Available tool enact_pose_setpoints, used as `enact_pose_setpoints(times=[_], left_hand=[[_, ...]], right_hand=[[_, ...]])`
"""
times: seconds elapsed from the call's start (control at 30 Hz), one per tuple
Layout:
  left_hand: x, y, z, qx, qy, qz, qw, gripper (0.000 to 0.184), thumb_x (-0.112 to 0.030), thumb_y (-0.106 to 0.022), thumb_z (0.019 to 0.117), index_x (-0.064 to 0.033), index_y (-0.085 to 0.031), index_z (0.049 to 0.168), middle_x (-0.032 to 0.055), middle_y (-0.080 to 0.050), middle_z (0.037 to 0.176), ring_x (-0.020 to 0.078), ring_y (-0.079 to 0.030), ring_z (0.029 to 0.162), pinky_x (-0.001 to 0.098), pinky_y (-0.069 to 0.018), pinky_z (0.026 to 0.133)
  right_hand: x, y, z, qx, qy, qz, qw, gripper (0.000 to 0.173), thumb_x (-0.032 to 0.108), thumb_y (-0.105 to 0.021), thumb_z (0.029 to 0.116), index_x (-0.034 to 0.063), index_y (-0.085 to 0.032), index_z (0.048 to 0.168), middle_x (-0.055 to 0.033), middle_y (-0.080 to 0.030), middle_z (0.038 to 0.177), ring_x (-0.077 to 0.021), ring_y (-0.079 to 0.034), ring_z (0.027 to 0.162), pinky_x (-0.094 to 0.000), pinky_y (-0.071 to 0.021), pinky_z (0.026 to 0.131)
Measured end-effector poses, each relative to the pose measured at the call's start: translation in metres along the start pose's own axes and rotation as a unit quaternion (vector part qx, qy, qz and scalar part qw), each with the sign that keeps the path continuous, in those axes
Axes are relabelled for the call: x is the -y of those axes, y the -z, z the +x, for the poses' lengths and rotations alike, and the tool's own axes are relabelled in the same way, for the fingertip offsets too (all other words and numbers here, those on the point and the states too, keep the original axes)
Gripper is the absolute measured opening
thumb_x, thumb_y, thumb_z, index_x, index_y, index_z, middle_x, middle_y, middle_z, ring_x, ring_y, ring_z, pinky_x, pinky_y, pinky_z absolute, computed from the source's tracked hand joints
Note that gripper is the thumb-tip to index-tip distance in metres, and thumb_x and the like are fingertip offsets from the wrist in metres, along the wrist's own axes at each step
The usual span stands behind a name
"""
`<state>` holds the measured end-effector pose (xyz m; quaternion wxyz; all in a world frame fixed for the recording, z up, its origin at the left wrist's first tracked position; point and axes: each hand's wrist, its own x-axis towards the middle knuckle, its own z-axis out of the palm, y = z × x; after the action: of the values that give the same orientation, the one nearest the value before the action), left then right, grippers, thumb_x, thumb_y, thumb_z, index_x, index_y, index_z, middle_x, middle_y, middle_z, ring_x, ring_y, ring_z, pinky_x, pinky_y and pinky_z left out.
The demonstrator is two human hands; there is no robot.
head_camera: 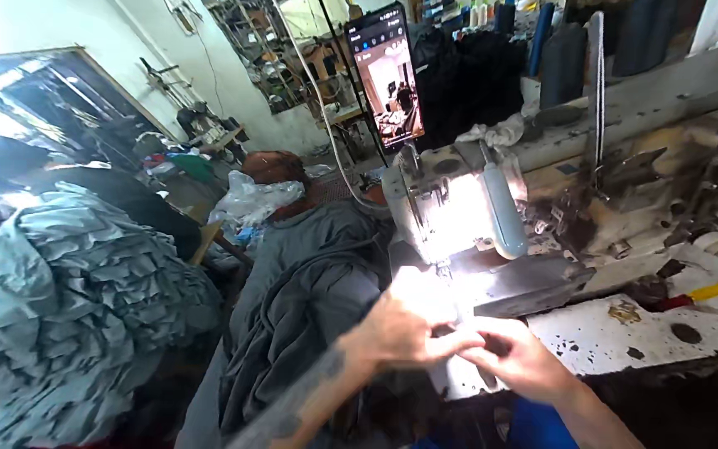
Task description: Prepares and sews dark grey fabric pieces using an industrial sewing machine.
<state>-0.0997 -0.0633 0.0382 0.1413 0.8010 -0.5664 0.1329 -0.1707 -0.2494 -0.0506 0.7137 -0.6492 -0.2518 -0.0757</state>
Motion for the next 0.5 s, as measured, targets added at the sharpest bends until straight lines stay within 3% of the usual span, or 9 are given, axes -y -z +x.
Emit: enact_pose_setpoints(times=[0.1,0.2,0.33,0.5], left_hand=[[0.014,0.045,0.012,0.122,0.014,0.02,0.992,0.037,-0.043,-0.064,0.09,-0.0143,-0.07,0.067,0.0013,-0.063,0.07,0.0177,-0.061,0.076,0.0423,-0.0435,0.078],[0.014,0.05,0.009,0.213,0.002,0.045,0.976,0.033,-0.04,-0.062,0.0883,-0.0145,-0.066,0.068,0.0002,-0.059,0.066,0.0172,-0.061,0.075,0.044,-0.0455,0.087],[0.014,0.047,0.007,0.201,-0.032,0.095,0.975,0.034,-0.036,-0.056,0.0917,-0.0143,-0.064,0.066,-0.0006,-0.052,0.059,0.0166,-0.059,0.063,0.0491,-0.0449,0.09],[0.013,0.052,0.01,0.196,-0.029,0.109,0.974,0.033,-0.029,-0.055,0.0932,-0.0145,-0.064,0.065,-0.0008,-0.051,0.056,0.0169,-0.058,0.06,0.051,-0.045,0.09]], right_hand=[[-0.037,0.002,0.02,-0.051,-0.041,-0.044,0.997,0.019,0.012,-0.063,0.0954,-0.0043,-0.072,0.101,0.0025,-0.068,0.081,0.0066,-0.059,0.066,-0.0125,-0.0514,0.064],[-0.065,-0.003,0.0,-0.078,-0.035,-0.004,0.996,0.016,0.006,-0.063,0.0945,-0.0039,-0.072,0.103,0.004,-0.071,0.09,0.0093,-0.059,0.07,-0.0102,-0.0518,0.065],[-0.074,-0.001,-0.001,-0.079,0.006,0.015,0.997,0.013,0.003,-0.063,0.0937,-0.0024,-0.073,0.099,0.0057,-0.071,0.088,0.0113,-0.057,0.071,-0.0077,-0.049,0.065],[-0.079,0.002,0.003,-0.083,0.034,0.021,0.996,0.011,0.003,-0.064,0.0937,-0.0023,-0.073,0.098,0.0042,-0.072,0.091,0.0109,-0.058,0.076,-0.0077,-0.0498,0.069]])
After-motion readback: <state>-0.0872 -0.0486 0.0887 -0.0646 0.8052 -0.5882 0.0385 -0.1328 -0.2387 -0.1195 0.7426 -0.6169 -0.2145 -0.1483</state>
